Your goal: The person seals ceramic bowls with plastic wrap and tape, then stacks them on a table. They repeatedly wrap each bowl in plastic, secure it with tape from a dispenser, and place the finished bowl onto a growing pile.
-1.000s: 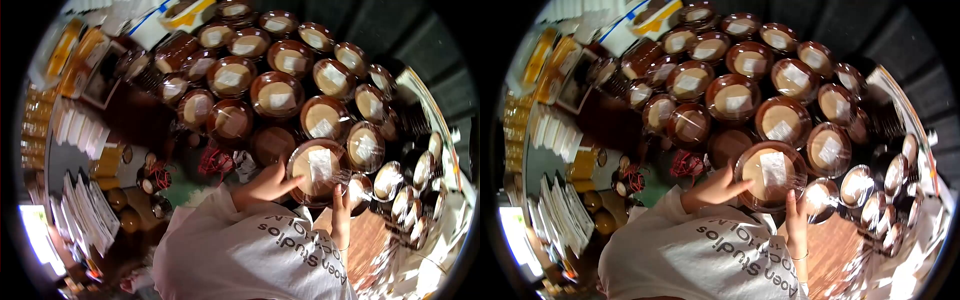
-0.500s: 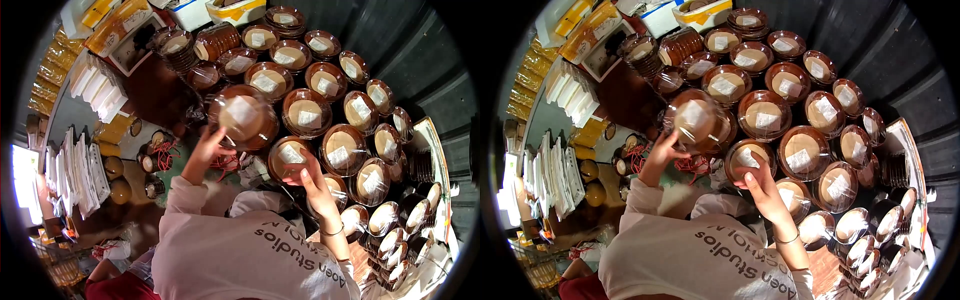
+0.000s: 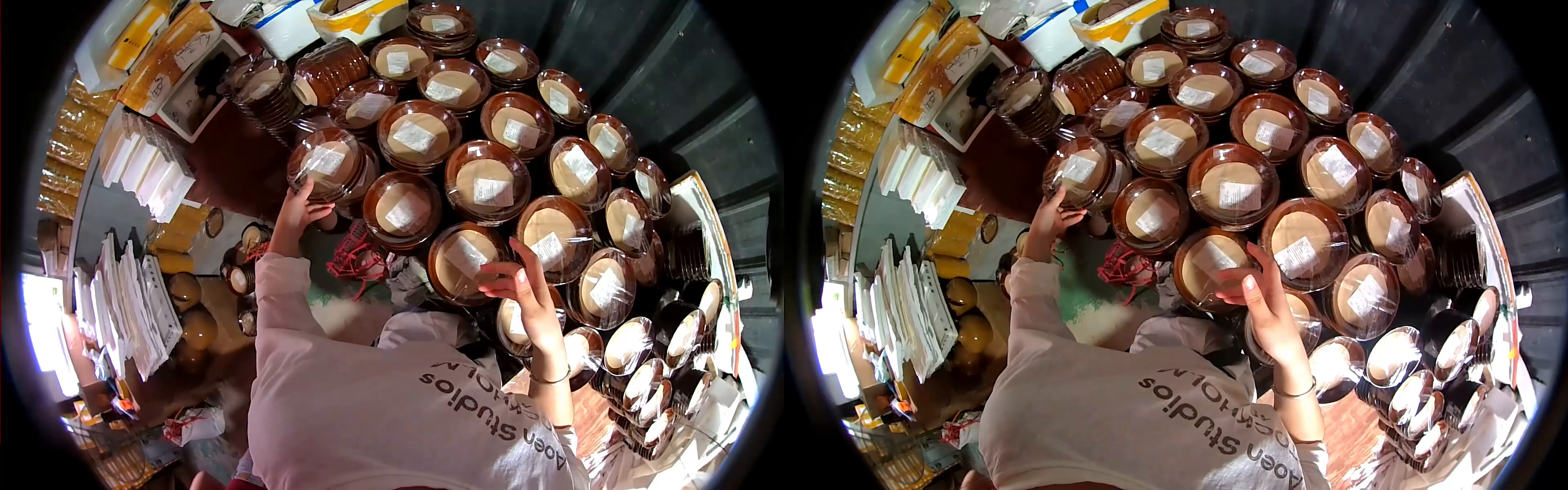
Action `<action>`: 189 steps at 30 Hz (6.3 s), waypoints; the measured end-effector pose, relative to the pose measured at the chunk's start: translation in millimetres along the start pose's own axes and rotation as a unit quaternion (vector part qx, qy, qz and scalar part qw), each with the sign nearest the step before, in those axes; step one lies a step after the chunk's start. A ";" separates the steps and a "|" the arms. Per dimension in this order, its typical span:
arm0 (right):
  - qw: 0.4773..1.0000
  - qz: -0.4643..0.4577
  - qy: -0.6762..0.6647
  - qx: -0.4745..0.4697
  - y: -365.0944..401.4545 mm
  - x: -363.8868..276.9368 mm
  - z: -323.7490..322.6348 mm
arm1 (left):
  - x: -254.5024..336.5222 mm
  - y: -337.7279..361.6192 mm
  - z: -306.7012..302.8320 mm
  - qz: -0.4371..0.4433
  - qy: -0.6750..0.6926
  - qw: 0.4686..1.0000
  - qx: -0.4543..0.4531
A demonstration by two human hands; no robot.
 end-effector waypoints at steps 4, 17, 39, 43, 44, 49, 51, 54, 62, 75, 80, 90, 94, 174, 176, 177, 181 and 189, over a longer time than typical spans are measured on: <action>1.000 -0.007 -0.001 0.010 0.8 0.3 -5.5 | -7.6 -2.7 11.4 0.009 -0.022 1.000 -0.002; 1.000 -0.005 0.004 0.006 2.0 6.5 -6.6 | -25.6 -11.2 0.1 -0.100 -0.011 0.990 -0.099; 0.999 -0.010 0.011 0.052 27.6 14.2 -24.0 | -30.5 2.5 -7.7 0.000 -0.078 0.995 0.064; 0.997 -0.017 -0.019 0.070 42.3 21.2 -35.6 | 29.3 20.4 -18.6 0.259 -0.107 0.912 0.300; 0.997 -0.009 -0.026 0.075 46.7 25.6 -38.4 | 53.0 28.7 -17.5 0.326 -0.427 0.763 0.360; 0.989 -0.027 0.013 0.145 74.7 29.3 -53.5 | 128.0 126.4 118.7 0.572 -0.154 0.768 0.245; 0.986 -0.043 0.004 0.163 89.0 23.8 -56.3 | 130.8 180.5 199.2 0.714 -0.484 0.412 0.294; 0.967 -0.095 -0.001 0.236 113.1 28.5 -65.0 | 90.5 239.9 300.9 0.785 -0.225 0.577 0.019; 0.847 -0.185 -0.090 0.491 244.6 62.5 -86.3 | -37.7 340.9 412.4 0.428 0.029 0.684 -0.590; 0.306 -0.486 -0.512 0.639 628.1 345.0 -48.1 | -210.6 519.8 378.8 0.069 -0.188 0.414 -0.888; 0.150 -0.444 -0.512 0.720 797.6 409.6 -59.9 | -285.4 529.6 349.0 0.011 -0.305 0.441 -0.844; 0.041 -0.486 -0.395 0.778 981.7 488.5 -134.4 | -347.1 525.1 324.6 0.035 -0.459 0.534 -0.710; -0.068 -0.430 -0.441 0.784 990.6 491.2 -130.7 | -366.4 509.3 317.0 0.031 -0.510 0.547 -0.664; 0.315 0.298 -0.095 0.896 576.2 387.1 38.2 | -527.1 475.5 366.8 -0.133 -0.385 0.427 -0.807; 0.326 0.135 -0.179 0.918 577.9 383.8 46.7 | -528.3 473.7 364.1 -0.134 -0.374 0.443 -0.804; 0.327 -0.033 -0.256 0.909 576.9 379.2 48.8 | -528.8 473.4 363.7 -0.136 -0.362 0.459 -0.800; 0.352 -0.203 -0.375 0.833 569.7 343.5 59.8 | -526.5 468.3 362.1 -0.128 -0.375 0.480 -0.783; 0.526 -0.283 -0.325 0.734 547.0 263.2 54.4 | -412.5 557.9 385.8 -0.080 -0.284 0.435 -0.851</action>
Point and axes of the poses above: each hand's wrist, its own y-axis away from the middle knuckle, its own z-axis out of the palm, x = y × z, the point moved 7 cm from there along -y, towards the middle knuckle
